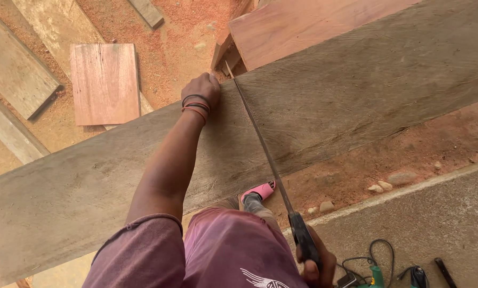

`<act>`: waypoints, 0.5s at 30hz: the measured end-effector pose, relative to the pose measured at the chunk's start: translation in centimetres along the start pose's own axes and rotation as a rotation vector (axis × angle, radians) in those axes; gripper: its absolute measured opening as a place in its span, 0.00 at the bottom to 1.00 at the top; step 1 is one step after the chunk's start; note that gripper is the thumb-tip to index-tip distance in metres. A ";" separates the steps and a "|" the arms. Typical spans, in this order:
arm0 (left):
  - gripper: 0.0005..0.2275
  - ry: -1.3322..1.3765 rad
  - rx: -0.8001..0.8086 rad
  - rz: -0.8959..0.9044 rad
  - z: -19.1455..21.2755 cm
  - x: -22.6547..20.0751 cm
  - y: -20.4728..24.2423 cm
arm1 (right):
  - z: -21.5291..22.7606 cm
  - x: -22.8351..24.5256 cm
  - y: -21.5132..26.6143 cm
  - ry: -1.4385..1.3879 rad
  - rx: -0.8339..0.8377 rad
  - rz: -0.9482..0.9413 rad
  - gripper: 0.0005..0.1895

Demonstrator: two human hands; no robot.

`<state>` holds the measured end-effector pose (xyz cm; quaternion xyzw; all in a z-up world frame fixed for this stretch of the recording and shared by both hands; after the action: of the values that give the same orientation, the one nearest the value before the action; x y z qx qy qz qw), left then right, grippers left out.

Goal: Manually sawing through a large wooden plank.

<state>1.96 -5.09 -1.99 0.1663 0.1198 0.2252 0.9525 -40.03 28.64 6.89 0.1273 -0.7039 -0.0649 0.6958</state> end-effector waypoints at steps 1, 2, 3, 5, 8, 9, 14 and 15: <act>0.22 -0.001 -0.007 0.005 0.3 0.0 0.0 | -2.4 0.2 -4.6 -0.003 0.007 0.004 0.49; 0.22 0.002 0.004 0.012 0.5 0.1 0.0 | -5.2 1.0 -9.1 0.015 0.055 0.131 0.45; 0.22 0.004 0.024 0.018 0.3 0.1 0.3 | -7.8 1.9 -13.0 0.036 0.101 0.249 0.41; 0.23 0.008 0.056 0.017 1.3 -0.3 1.2 | -12.6 3.6 -21.1 0.091 0.101 0.318 0.35; 0.23 0.017 0.051 0.009 1.4 -0.2 1.0 | -16.3 7.5 -26.3 0.149 0.096 0.402 0.30; 0.22 0.028 0.036 0.005 0.8 -0.1 0.9 | -16.7 8.9 -26.7 0.164 0.095 0.397 0.31; 0.22 0.020 0.041 0.011 1.2 -0.2 0.5 | -8.6 5.8 -13.4 0.105 0.120 0.255 0.38; 0.22 0.004 0.049 0.011 1.1 -0.1 0.5 | -6.1 4.5 -9.4 0.068 0.123 0.194 0.44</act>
<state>2.01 -4.97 -0.82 0.1897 0.1263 0.2276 0.9467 -33.09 18.91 8.83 0.1032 -0.6917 0.0503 0.7130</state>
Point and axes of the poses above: each hand's wrist, its own y-axis away from the middle knuckle, its own z-axis out of the back of the hand, x = y × z, the point moved 6 cm from there along -y, towards the middle knuckle, and after that the axes turned 12 degrees about -y, right-handed, at the moved point
